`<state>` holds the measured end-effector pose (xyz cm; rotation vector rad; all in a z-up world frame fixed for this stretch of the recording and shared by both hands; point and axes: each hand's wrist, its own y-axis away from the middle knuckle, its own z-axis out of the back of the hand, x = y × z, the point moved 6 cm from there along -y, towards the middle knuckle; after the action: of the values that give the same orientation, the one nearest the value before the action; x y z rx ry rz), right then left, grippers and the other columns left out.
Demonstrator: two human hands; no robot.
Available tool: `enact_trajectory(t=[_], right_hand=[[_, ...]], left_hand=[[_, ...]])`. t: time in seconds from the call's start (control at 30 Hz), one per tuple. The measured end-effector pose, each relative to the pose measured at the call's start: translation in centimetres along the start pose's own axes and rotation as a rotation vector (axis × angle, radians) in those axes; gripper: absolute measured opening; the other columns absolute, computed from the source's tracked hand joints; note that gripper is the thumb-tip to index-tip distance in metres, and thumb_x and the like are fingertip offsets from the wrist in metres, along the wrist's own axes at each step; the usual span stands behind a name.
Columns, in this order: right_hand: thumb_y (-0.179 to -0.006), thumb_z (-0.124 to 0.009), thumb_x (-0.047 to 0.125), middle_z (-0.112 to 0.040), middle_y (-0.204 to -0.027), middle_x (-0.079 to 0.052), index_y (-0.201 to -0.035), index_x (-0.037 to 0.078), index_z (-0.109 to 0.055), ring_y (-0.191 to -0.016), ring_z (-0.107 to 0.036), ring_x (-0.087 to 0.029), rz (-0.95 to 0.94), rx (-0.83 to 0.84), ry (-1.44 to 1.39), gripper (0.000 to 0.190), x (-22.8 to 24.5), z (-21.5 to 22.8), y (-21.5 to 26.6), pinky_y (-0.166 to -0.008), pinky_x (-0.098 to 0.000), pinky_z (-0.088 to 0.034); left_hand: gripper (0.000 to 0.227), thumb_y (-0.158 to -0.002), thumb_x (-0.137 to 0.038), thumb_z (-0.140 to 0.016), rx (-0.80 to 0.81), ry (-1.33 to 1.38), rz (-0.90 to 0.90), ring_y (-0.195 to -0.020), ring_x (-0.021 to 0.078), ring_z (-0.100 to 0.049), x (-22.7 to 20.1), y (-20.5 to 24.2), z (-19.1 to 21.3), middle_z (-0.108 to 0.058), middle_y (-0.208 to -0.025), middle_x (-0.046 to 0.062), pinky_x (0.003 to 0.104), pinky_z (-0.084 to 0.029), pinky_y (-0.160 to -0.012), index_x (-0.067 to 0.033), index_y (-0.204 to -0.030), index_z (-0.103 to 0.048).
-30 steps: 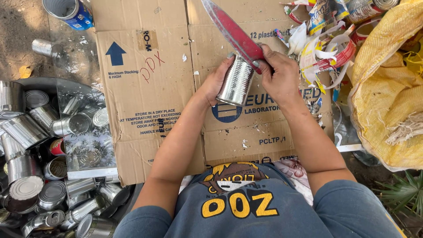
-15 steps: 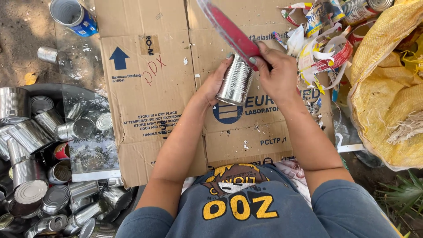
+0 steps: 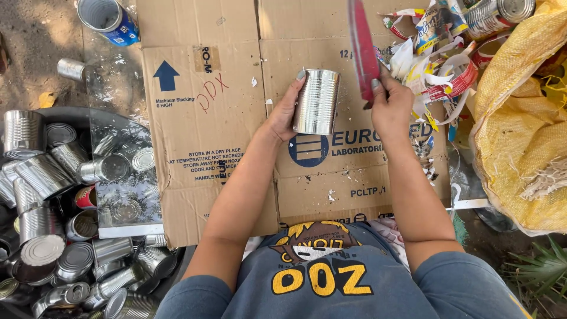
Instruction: Scraping labels and residue off a metal can using a knife
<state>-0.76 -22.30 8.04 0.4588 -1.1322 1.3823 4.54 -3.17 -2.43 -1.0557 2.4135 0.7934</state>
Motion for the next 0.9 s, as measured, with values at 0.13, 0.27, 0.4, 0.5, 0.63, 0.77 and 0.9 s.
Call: enact_trajectory(t=[0.13, 0.27, 0.4, 0.5, 0.63, 0.77, 0.9], right_hand=[[-0.095, -0.058, -0.014, -0.069, -0.104, -0.034, -0.129, -0.017, -0.065, -0.093, -0.067, -0.048, -0.008, -0.036, 0.521, 0.035, -3.2, -0.1, -0.4, -0.083, -0.0545, -0.052], [-0.100, -0.063, 0.016, -0.053, -0.131, -0.023, -0.140, -0.005, -0.058, -0.119, -0.051, -0.041, 0.182, 0.011, 0.423, 0.046, 1.8, -2.1, -0.5, -0.102, -0.0512, -0.043], [-0.093, -0.067, 0.065, -0.034, -0.161, -0.032, -0.161, 0.010, -0.024, -0.148, -0.041, -0.047, -0.036, 0.310, -0.342, 0.097, 3.4, -6.1, -0.8, -0.121, -0.0557, -0.037], [-0.102, -0.065, 0.021, -0.045, -0.155, -0.026, -0.150, -0.008, -0.038, -0.145, -0.046, -0.035, 0.072, 0.174, -0.185, 0.062, 3.7, -6.9, -1.2, -0.123, -0.0419, -0.035], [-0.109, -0.044, 0.015, -0.060, -0.144, -0.019, -0.116, -0.004, -0.068, -0.129, -0.059, -0.026, -0.066, 0.022, -0.439, 0.031, 0.9, -6.8, -1.4, -0.114, -0.0342, -0.045], [-0.104, -0.054, 0.035, -0.057, -0.143, -0.018, -0.141, -0.005, -0.051, -0.132, -0.054, -0.025, -0.104, 0.111, -0.364, 0.055, 0.7, -7.0, -1.5, -0.115, -0.0354, -0.040], [-0.107, -0.052, 0.041, -0.056, -0.143, -0.027, -0.145, -0.011, -0.044, -0.130, -0.055, -0.029, -0.016, 0.160, -0.271, 0.065, 2.1, -7.1, -1.7, -0.112, -0.0358, -0.042]], left_hand=[[0.050, -0.089, -0.050, -0.078, 0.066, -0.081, -0.083, -0.087, 0.0237, -0.075, 1.2, -1.5, 1.5, -0.069, -0.096, 0.006, 0.040, -0.068, -0.076, -0.0151, -0.124, -0.068], [0.054, -0.092, -0.035, -0.077, 0.124, -0.065, -0.177, -0.107, 0.0269, -0.066, 0.7, -1.1, 1.4, -0.065, -0.118, 0.012, 0.044, -0.059, -0.090, -0.0143, -0.138, -0.056], [0.081, -0.093, -0.035, -0.081, 0.353, -0.119, -0.271, -0.139, 0.0304, -0.048, -0.9, 0.4, -1.8, -0.048, -0.155, 0.015, 0.047, -0.044, -0.115, -0.0185, -0.158, -0.035], [0.066, -0.104, -0.037, -0.068, 0.359, -0.147, -0.328, -0.146, 0.0293, -0.041, -0.6, 0.5, -2.0, -0.042, -0.161, 0.012, 0.049, -0.037, -0.121, -0.0206, -0.159, -0.034], [0.065, -0.106, -0.049, -0.060, 0.402, -0.145, -0.276, -0.151, 0.0357, -0.035, -0.6, 0.4, -1.9, -0.036, -0.165, 0.012, 0.060, -0.035, -0.121, -0.0273, -0.160, -0.032], [0.058, -0.109, -0.042, -0.054, 0.322, -0.183, -0.309, -0.150, 0.0292, -0.036, -0.9, 0.2, -1.8, -0.038, -0.164, 0.012, 0.047, -0.031, -0.124, -0.0206, -0.159, -0.034], [0.060, -0.108, -0.048, -0.046, 0.271, -0.131, -0.311, -0.145, 0.0285, -0.041, -1.4, 0.1, -2.3, -0.042, -0.159, 0.015, 0.045, -0.035, -0.121, -0.0123, -0.156, -0.038]])
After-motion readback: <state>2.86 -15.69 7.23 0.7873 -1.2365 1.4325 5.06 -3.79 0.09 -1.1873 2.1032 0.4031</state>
